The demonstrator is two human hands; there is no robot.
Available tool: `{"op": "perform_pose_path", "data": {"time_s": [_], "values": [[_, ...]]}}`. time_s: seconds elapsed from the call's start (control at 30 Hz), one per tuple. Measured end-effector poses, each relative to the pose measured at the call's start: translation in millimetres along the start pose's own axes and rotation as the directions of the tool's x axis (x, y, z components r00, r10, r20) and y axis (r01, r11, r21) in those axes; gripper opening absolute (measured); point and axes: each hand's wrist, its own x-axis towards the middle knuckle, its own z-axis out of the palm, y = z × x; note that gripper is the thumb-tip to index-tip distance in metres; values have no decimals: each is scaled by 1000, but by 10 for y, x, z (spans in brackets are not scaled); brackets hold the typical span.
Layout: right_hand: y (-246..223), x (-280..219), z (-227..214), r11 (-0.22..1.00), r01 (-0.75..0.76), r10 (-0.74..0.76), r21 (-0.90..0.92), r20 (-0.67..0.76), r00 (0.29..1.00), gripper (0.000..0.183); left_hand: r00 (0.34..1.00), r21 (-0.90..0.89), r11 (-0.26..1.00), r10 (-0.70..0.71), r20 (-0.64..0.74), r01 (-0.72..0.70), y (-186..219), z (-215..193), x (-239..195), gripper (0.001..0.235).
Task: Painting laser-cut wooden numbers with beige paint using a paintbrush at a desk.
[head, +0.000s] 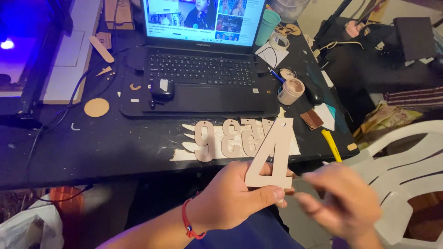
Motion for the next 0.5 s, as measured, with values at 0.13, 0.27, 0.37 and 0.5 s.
{"op": "perform_pose_path", "data": {"time_s": [0.13,0.27,0.37,0.5], "values": [[470,-384,-66,981,-86,159,174,-464,872,30,993,-16,993,-115,-36,115,78,-11,-26,35],[884,-668,-275,958,-55,208,283,-547,811,110,845,775,469,513,152,-424,5,-114,14,28],[1152,-859,-364,966,39,115,256,-561,819,98,626,938,-66,728,278,-339,9,-272,33,25],[1337,-1122,-412,995,-22,74,94,-596,799,96,548,937,-228,764,342,-267,193,-327,63,20]]}}
